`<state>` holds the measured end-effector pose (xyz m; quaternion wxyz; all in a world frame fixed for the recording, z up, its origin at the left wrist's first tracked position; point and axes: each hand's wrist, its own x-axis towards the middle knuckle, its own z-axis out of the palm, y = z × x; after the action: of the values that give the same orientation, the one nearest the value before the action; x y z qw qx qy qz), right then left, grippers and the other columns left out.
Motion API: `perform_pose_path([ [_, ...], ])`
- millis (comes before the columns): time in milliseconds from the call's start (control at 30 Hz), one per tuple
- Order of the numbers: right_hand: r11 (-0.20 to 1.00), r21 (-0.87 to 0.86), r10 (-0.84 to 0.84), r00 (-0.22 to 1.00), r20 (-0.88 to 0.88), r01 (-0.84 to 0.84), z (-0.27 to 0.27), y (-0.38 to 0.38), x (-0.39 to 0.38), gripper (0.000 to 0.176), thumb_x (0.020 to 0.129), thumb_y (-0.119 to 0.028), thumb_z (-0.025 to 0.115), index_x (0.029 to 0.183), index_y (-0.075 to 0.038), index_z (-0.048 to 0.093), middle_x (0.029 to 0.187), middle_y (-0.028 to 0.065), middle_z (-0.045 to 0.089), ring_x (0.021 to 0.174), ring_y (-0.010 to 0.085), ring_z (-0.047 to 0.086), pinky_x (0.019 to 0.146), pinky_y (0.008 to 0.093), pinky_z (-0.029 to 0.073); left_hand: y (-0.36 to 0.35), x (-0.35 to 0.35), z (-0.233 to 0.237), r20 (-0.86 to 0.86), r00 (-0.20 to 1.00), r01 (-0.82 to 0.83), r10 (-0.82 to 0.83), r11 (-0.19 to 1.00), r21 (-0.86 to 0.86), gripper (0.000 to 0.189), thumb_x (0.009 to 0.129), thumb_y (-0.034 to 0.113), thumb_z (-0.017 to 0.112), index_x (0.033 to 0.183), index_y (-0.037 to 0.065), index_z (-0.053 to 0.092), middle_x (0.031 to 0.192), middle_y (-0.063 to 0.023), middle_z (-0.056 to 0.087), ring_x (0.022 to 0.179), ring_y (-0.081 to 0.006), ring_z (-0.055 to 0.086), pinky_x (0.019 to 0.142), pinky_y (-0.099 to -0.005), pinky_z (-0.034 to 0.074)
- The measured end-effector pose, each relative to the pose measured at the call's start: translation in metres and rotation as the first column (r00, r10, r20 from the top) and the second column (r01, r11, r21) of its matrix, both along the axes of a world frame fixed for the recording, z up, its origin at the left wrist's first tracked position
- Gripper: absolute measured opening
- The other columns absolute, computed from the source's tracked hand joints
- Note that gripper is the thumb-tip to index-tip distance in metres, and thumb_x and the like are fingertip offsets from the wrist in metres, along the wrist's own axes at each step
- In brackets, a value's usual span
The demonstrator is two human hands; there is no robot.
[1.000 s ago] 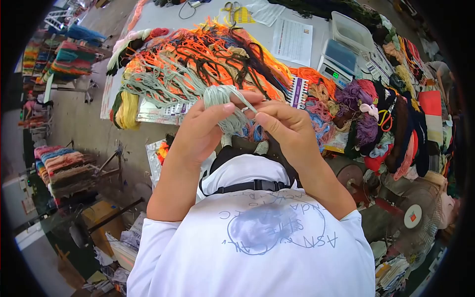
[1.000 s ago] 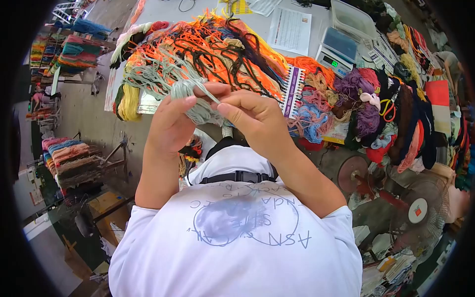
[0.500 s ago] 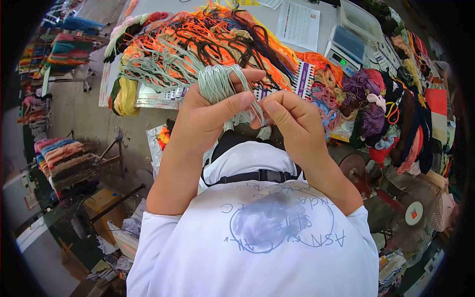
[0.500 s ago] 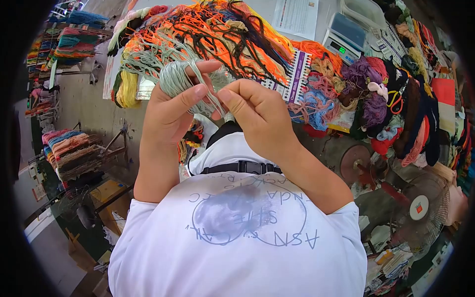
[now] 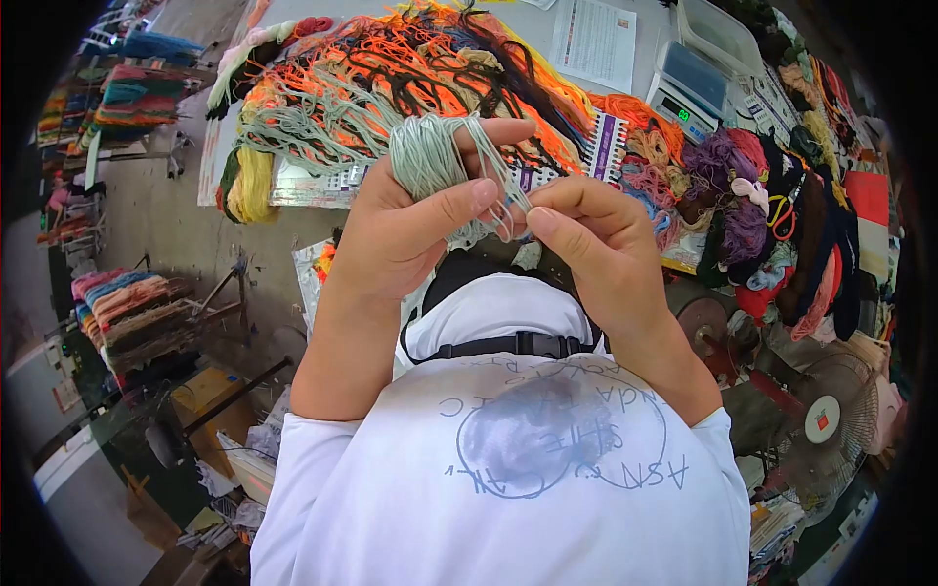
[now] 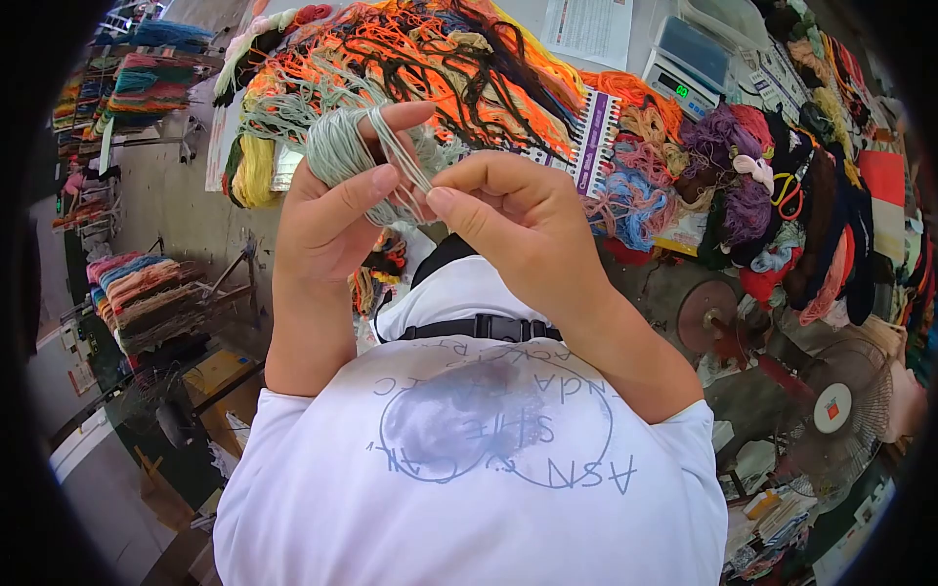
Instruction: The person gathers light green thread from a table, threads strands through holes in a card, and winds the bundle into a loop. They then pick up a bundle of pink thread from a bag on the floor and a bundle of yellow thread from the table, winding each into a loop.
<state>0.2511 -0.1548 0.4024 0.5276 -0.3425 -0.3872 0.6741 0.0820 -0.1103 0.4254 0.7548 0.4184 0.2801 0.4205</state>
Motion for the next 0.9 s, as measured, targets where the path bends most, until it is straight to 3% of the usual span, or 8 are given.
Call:
perform_pose_path([
  [233,0.999,-0.032,0.016,0.999,-0.031,-0.017,0.004,-0.002,0.001,0.011,0.086,-0.004,0.057,0.092,0.004,0.061,0.086,0.0086,0.065,0.08,0.0096,0.06,0.07,0.0211,0.046,-0.001,0.002,0.005,0.006,0.999,0.044,-0.044,0.998,-0.039,0.052,0.079,0.009,0.061,0.125,-0.008,0.043,0.089,-0.0043,0.056,0.076,-0.0124,0.057,0.068,-0.0243,0.045],
  [400,0.998,-0.066,0.016,1.0,0.019,-0.015,0.011,-0.002,0.003,0.011,0.086,-0.003,0.056,0.092,0.005,0.06,0.086,0.0104,0.065,0.081,0.0131,0.063,0.071,0.0225,0.049,-0.002,0.006,0.006,-0.104,0.995,-0.001,-0.001,1.0,-0.021,0.054,0.078,0.008,0.064,0.126,-0.006,0.043,0.088,-0.0034,0.056,0.073,-0.011,0.057,0.065,-0.0229,0.045],
  [600,0.996,-0.084,0.011,0.999,-0.032,-0.013,0.011,-0.002,0.006,0.012,0.086,-0.003,0.054,0.092,0.006,0.059,0.086,0.0108,0.065,0.081,0.0138,0.063,0.073,0.0237,0.05,-0.002,0.007,0.008,-0.127,0.992,-0.028,0.023,0.999,-0.037,0.051,0.079,0.009,0.061,0.124,-0.008,0.044,0.081,-0.0059,0.062,0.072,-0.0117,0.059,0.066,-0.0233,0.045],
  [900,0.996,-0.091,0.023,0.999,-0.042,-0.026,0.013,-0.001,0.009,0.013,0.087,-0.001,0.051,0.094,0.007,0.059,0.087,0.0122,0.065,0.081,0.0144,0.063,0.074,0.0253,0.05,0.0,0.009,0.008,-0.076,0.997,0.01,-0.013,0.999,-0.039,0.045,0.082,0.007,0.062,0.121,-0.009,0.046,0.083,-0.0063,0.061,0.075,-0.0124,0.058,0.069,-0.0252,0.045],
])
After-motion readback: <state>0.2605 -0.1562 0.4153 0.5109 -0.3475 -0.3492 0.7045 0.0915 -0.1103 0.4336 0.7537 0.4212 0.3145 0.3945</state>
